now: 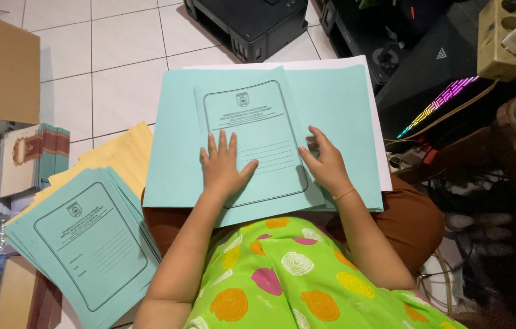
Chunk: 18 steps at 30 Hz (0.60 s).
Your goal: Organizing and smoothing out paper folders on the floor in a workspace.
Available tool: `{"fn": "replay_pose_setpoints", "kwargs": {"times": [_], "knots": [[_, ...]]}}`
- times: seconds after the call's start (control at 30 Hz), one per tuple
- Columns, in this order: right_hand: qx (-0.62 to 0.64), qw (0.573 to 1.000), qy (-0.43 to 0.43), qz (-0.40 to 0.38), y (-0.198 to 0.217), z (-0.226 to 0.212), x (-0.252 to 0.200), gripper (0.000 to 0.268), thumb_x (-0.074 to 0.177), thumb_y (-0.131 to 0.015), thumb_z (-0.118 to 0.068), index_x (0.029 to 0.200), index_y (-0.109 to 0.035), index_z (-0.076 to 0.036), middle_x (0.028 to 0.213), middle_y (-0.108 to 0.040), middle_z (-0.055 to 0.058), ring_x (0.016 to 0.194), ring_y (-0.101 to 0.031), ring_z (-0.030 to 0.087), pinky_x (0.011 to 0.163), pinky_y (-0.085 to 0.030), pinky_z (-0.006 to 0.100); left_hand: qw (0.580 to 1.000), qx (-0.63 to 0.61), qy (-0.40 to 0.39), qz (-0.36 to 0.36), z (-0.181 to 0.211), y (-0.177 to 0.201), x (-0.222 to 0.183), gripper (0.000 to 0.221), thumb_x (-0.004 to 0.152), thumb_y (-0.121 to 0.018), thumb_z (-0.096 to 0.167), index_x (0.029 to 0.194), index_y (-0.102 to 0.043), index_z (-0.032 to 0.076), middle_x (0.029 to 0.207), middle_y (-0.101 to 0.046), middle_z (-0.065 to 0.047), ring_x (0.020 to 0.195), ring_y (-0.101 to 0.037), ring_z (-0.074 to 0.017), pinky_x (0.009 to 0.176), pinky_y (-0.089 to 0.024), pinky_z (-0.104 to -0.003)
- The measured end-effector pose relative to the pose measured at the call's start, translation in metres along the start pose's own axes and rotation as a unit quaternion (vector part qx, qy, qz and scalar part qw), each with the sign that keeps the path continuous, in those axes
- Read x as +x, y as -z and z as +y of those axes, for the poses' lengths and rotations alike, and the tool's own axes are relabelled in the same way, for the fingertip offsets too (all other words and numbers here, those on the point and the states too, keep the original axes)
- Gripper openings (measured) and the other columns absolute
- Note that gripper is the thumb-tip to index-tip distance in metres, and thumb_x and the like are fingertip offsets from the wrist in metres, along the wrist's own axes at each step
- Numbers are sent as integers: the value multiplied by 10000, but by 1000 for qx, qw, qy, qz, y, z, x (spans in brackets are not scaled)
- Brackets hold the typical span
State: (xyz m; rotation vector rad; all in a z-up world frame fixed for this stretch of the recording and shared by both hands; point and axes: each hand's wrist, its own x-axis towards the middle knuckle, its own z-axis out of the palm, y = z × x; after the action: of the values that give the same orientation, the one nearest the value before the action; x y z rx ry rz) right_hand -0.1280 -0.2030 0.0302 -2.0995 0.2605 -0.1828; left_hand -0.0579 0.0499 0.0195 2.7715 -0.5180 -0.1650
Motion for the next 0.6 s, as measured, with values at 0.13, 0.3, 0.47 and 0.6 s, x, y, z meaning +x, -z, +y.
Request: {"fn": "replay_pose_setpoints", "kwargs": {"times": [0.13, 0.3, 0.47, 0.6], "knots": [[-82, 990, 99, 57, -13, -13, 25, 597, 985, -659, -304, 1497, -481, -53, 1395, -572, 214, 1346, -511, 385, 1125, -410, 514, 1000, -17, -15, 8, 25, -2, 4, 924, 945, -485, 693, 1582, -355, 37, 1658, -257, -257, 1544, -150, -476, 1215, -110, -655], [-229, 955, 182, -51, -61, -16, 113, 701, 1072, -430, -574, 1527, -449, -41, 1577, -384, 258, 1511, -266, 421, 1208, -195, 589, 1000, -22, -6, -2, 39, 3, 4, 879, 951, -480, 604, 1605, -289, 49, 1675, -206, -244, 1555, -107, -459, 1209, -105, -645], [-343, 909, 201, -128, -100, -10, 167, 836, 1044, -221, -713, 1611, -317, -107, 1674, -275, 162, 1559, -214, 337, 1232, -145, 589, 1000, -28, 0, -11, 36, 3, 7, 904, 955, -404, 682, 1602, -288, 62, 1683, -188, -227, 1564, -86, -436, 1220, -85, -628], [-318, 939, 103, -82, -80, -11, 196, 791, 1066, -253, -645, 1597, -313, -61, 1670, -289, 163, 1560, -220, 318, 1225, -105, 645, 999, -46, 9, -13, 37, 8, 4, 861, 967, -396, 656, 1603, -290, 85, 1684, -196, -208, 1568, -92, -410, 1226, -80, -606]]}}
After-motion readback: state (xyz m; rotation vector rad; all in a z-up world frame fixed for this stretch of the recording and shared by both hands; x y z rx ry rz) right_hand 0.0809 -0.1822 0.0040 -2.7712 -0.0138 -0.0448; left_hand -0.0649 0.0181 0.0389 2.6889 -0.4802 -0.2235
